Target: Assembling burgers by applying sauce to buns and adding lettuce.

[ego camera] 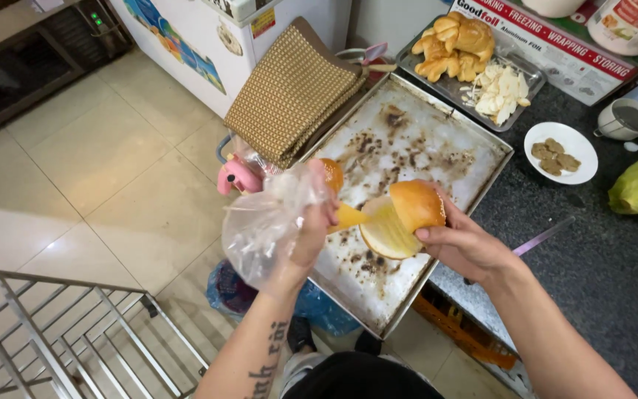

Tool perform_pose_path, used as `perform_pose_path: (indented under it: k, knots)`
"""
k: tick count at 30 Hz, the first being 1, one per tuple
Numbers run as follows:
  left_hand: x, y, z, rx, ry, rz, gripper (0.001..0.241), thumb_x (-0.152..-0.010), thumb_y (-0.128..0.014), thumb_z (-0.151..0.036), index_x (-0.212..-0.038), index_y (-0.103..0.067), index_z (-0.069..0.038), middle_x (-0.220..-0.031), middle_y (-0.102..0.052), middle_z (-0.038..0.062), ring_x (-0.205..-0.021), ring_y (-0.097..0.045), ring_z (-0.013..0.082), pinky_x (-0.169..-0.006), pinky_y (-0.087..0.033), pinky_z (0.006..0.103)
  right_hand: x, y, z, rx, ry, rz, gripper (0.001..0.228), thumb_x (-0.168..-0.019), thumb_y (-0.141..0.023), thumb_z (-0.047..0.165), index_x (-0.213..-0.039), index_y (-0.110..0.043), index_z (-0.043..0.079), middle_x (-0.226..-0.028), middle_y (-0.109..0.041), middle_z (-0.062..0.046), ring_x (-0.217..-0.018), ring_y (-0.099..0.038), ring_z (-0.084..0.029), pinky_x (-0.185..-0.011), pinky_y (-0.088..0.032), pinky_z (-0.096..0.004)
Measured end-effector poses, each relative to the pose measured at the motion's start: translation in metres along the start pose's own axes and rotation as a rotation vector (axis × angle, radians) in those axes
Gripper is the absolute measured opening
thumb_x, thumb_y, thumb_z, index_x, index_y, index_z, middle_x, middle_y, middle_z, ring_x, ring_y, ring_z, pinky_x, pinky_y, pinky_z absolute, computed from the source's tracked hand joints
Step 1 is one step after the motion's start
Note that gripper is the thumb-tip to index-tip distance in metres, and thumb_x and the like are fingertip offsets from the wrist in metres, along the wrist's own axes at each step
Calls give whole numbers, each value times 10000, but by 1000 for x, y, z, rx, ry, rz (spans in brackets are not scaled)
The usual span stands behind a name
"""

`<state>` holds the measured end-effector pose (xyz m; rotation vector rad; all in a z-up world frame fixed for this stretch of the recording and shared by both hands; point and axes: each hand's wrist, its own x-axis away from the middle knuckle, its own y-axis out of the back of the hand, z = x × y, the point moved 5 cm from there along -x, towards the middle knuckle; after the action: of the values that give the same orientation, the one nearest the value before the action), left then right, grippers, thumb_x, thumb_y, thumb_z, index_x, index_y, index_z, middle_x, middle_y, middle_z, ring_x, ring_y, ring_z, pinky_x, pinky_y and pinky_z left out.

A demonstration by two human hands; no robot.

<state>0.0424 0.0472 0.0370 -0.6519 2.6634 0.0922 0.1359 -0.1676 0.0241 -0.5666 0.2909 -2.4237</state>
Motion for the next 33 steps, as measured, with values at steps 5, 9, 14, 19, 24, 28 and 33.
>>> perform_pose_path:
  k: [5,9,14,19,24,28,33]
  knots:
    - [6,5,-60,-297,308,80,475,-1009,-486,-430,-574,-641,-319,-456,-635,-156,-399,-630,34,-344,-449,181,-4,2,-5,3,-27,-8,927,-729,-654,-39,-1579,-330,135,-1301,-530,-254,-1095,-610,-377,-903,-531,-582]
    - [1,14,28,392,128,-135,299,-982,-494,73,-1225,-625,-41,-642,-582,19,-500,-552,126,-410,-516,215,-10,2,-18,13,-54,-46,942,-734,-671,-31,-1581,-297,142,-1352,-493,-230,-1136,-587,-366,-902,-532,-541]
    - [-2,43,21,492,368,-409,577,-1072,-453,-449,-630,-574,-98,-509,-632,149,-657,-748,298,-832,-602,396,-21,-14,-34,6,-111,-139,1096,-762,-722,20,-1635,-68,125,-1524,-353,-320,-1311,-510,-454,-1001,-465,-617]
    - [6,87,39,723,393,-641,490,-1035,-513,-487,-675,-498,-155,-470,-522,86,-574,-704,295,-789,-634,440,-49,-22,-92,161,-115,-259,1151,-716,-852,170,-1612,-134,81,-1560,-275,-361,-1425,-363,-527,-1131,-361,-613]
    - [18,110,52,746,390,-724,506,-1023,-543,-490,-676,-484,-128,-472,-468,103,-579,-697,326,-833,-643,491,-77,-25,-169,481,-224,-415,1121,-675,-910,440,-1564,-281,177,-1519,-435,-286,-1407,-442,-483,-1164,-382,-527]
    - [23,115,59,750,389,-730,512,-1027,-557,-486,-678,-485,-118,-468,-449,111,-577,-689,350,-837,-636,514,-94,-9,-216,825,-251,-400,1113,-611,-911,596,-1505,-343,254,-1437,-521,-233,-1340,-516,-467,-1124,-417,-533]
    - [21,110,54,735,398,-707,491,-1040,-551,-467,-690,-486,-128,-482,-440,91,-582,-675,325,-872,-629,484,-83,20,-199,983,-71,-440,1127,-552,-911,688,-1473,-459,220,-1427,-506,-239,-1322,-469,-524,-1092,-402,-602]
